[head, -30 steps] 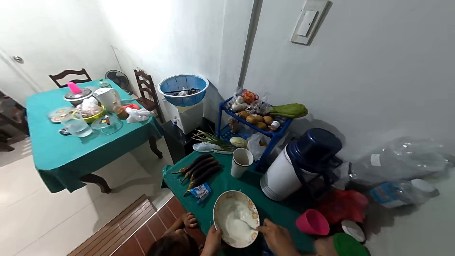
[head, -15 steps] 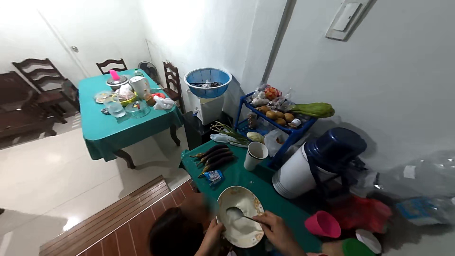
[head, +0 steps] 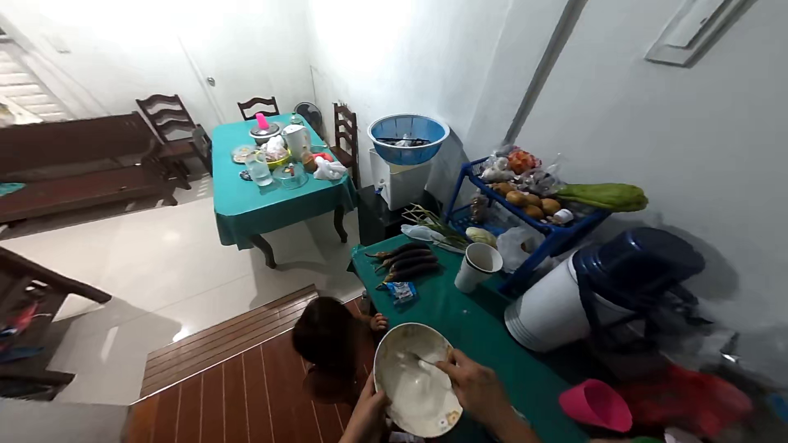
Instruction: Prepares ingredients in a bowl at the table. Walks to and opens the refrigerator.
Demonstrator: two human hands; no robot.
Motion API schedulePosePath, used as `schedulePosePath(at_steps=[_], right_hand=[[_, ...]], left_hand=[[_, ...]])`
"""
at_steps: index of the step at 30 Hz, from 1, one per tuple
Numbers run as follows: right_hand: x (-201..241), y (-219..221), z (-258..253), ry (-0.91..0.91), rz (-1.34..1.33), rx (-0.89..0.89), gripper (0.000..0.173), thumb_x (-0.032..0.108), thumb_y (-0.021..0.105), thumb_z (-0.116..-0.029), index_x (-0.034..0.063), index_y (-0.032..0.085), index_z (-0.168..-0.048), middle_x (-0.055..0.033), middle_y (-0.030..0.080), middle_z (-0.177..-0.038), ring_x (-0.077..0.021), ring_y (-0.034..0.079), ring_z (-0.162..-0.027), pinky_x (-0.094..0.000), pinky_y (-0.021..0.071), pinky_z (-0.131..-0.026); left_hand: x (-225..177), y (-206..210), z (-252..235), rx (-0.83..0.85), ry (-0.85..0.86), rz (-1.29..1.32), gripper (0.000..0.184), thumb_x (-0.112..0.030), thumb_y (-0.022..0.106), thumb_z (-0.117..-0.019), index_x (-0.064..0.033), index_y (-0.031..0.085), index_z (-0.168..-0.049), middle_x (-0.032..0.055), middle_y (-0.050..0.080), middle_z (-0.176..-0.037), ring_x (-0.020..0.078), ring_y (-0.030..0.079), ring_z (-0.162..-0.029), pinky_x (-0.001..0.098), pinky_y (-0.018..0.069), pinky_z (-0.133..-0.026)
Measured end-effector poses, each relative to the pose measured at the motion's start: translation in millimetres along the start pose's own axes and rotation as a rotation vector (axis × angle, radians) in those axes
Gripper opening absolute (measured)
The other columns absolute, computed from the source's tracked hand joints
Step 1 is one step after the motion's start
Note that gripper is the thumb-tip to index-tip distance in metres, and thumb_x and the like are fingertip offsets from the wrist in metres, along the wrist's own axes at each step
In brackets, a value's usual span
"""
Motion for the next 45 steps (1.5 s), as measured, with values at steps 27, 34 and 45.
schedulePosePath(at_steps=[27, 34, 45], right_hand=[[57.1, 47.8, -37.0, -0.225, -0.045, -0.003, 0.027, -0.007, 0.068, -0.0859, 0.0063, 0.081, -0.106, -0.0219, 0.072, -0.096, -0.0374, 0.073, -0.079, -0.0506, 0.0609, -0.064], [49.2, 59.7, -27.9, -0.029, -0.017, 0.451, 0.032, 0.005, 0.06, -0.0967, 0.0102, 0.076, -0.124, -0.024, 0.067, -0.123, -0.0418, 0.071, -0.098, -0.0574, 0.0573, -0.082], [35.7, 66.8, -1.5, -0.019, -0.208, 0.46, 0.028, 0.012, 0.061, -0.1, 0.0006, 0.072, -0.122, -0.0271, 0.065, -0.126, -0.0417, 0.071, -0.101, -0.0554, 0.0584, -0.085]], left_hand=[[14.1, -74.3, 55.3, -0.306, 0.111, 0.189, 0.062, 0.005, 0.037, -0.0935, -0.0031, 0.02, -0.153, 0.0114, 0.06, -0.112, 0.0137, 0.067, -0.088, 0.0346, 0.0588, -0.074], [14.1, -73.2, 62.4, -0.348, 0.156, 0.142, 0.06, 0.008, 0.038, -0.0927, 0.0026, 0.022, -0.15, 0.0097, 0.057, -0.112, 0.006, 0.064, -0.087, 0.0265, 0.0558, -0.076], [25.7, -73.2, 45.6, -0.364, 0.13, 0.13, 0.056, 0.005, 0.039, -0.0934, 0.0013, 0.025, -0.148, 0.0084, 0.057, -0.111, 0.0068, 0.064, -0.089, 0.029, 0.057, -0.076]])
Point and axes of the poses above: each hand's wrist, its own z-axis away from the middle knuckle, its own y-axis out of the palm, x = y × z, the point moved 9 cm from there along -z, towards the middle knuckle
